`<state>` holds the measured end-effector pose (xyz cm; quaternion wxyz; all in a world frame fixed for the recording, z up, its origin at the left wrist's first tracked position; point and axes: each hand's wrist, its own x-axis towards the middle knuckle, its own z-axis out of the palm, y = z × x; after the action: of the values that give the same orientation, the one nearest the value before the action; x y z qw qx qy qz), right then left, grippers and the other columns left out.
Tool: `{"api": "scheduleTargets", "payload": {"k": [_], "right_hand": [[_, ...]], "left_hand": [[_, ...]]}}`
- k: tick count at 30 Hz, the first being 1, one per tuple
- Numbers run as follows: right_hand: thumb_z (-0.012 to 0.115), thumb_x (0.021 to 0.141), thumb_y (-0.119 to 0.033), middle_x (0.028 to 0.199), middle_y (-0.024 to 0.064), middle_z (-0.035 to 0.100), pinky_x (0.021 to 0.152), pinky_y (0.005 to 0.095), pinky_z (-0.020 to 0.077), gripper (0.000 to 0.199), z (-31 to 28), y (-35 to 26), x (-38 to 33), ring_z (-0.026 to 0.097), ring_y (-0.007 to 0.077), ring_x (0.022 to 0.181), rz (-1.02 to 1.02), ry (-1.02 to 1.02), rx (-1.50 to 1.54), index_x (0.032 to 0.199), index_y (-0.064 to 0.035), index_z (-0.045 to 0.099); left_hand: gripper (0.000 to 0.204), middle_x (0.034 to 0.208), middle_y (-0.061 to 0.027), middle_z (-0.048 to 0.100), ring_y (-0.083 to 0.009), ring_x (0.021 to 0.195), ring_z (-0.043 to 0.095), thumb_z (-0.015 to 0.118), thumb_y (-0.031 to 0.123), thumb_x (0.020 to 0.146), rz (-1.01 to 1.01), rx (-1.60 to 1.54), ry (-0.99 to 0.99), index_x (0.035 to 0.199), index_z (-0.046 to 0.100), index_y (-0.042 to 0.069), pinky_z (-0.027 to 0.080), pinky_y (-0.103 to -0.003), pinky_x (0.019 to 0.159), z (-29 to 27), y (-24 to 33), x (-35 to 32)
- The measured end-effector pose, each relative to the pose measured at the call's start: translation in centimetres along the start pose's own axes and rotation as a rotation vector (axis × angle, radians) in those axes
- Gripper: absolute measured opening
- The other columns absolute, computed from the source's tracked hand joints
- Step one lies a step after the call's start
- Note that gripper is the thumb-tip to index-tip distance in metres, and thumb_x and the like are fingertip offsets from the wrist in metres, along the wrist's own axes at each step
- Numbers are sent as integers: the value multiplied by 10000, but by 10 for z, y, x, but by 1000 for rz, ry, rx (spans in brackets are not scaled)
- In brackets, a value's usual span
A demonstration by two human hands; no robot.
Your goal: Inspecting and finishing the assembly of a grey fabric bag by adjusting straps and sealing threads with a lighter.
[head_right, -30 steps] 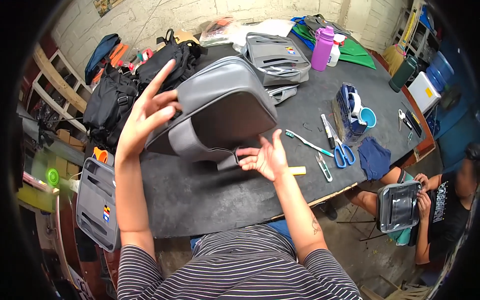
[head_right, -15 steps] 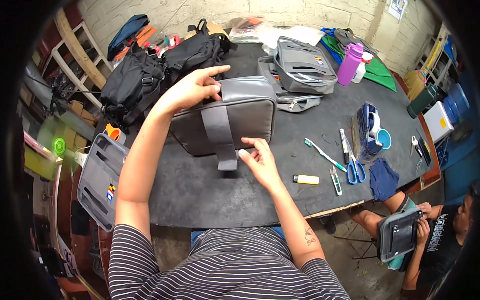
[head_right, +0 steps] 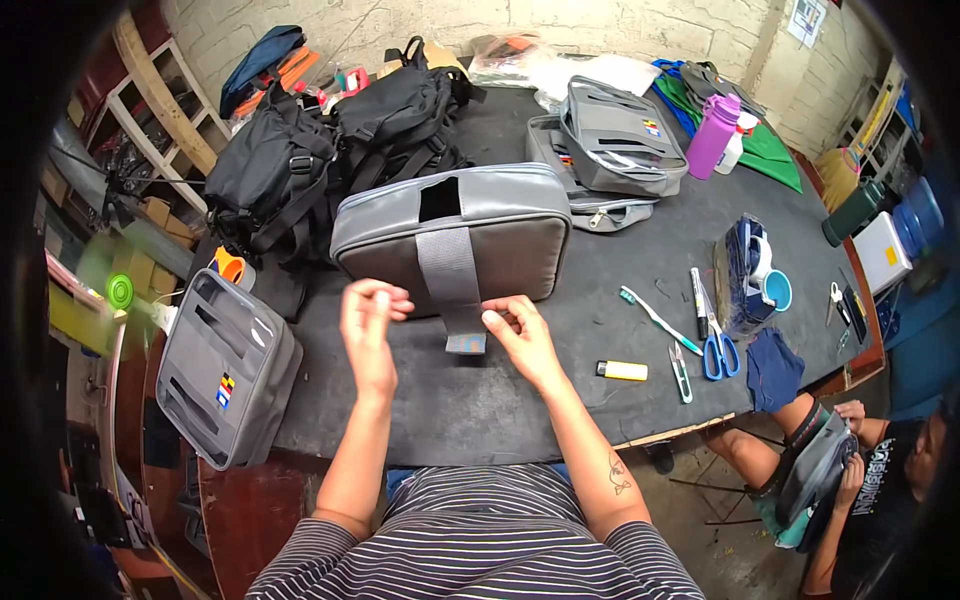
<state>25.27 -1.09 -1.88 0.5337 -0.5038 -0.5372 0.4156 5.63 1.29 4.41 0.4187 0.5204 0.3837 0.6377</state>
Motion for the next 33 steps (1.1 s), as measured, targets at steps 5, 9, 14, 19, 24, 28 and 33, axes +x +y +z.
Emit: {"api": "scheduleTargets", "payload": {"k": [5, 9, 14, 19, 24, 28, 33], "right_hand": [[665, 875, -306, 1082, 50, 583, 774, 275, 458, 373, 1, 6, -12, 542, 152, 921, -35, -89, -109, 1092, -4, 631], [684, 858, -302, 1044, 61, 583, 779, 289, 470, 387, -9, -18, -19, 529, 170, 943, -72, -109, -216, 1091, -1, 615], [682, 852, -210, 939, 35, 565, 679, 246, 448, 296, -20, -2, -26, 520, 112, 756, 33, -140, -143, 1041, 10, 626], [668, 864, -206, 942, 50, 562, 685, 256, 453, 290, -16, -4, -33, 527, 130, 749, 73, -129, -266, 1056, 7, 625], [651, 865, -205, 1108, 131, 564, 850, 365, 465, 342, -34, -40, -47, 534, 284, 1015, -90, 44, -573, 1151, -29, 590], [675, 797, -119, 1050, 131, 572, 903, 421, 401, 296, -76, -37, -68, 520, 332, 995, 73, 200, -953, 1078, -48, 614], [712, 756, -107, 1067, 117, 570, 914, 396, 408, 344, -96, -39, -81, 515, 311, 1020, 74, 229, -831, 1084, -63, 619]], "left_hand": [[403, 1131, -52, 605, -133, 1052, 548, 547, 250, 962, -177, -72, -521, 1270, 499, -5, 413, -290, 947, 26, -2, 0], [351, 1138, -39, 611, -101, 1039, 546, 531, 220, 973, -169, -167, -482, 1241, 541, -5, 423, -280, 928, 46, 25, 22], [298, 1036, -11, 653, -106, 910, 592, 473, 275, 994, -446, -460, -378, 1143, 602, 52, 441, -274, 831, 48, 19, 22], [259, 855, 35, 631, -31, 775, 542, 542, 241, 974, -423, -386, -323, 950, 657, 10, 433, -201, 715, 55, 26, 13], [257, 976, -8, 671, -61, 875, 579, 543, 209, 976, -286, -202, -344, 1046, 658, -9, 452, -237, 810, 51, -2, 13], [248, 986, -19, 671, -65, 886, 578, 559, 192, 966, -211, -229, -318, 1057, 652, -20, 452, -240, 825, 61, 8, 6], [239, 969, -77, 680, -121, 869, 629, 578, 157, 947, -354, -374, -468, 1083, 602, -39, 507, -279, 805, 64, 18, 5]]}}
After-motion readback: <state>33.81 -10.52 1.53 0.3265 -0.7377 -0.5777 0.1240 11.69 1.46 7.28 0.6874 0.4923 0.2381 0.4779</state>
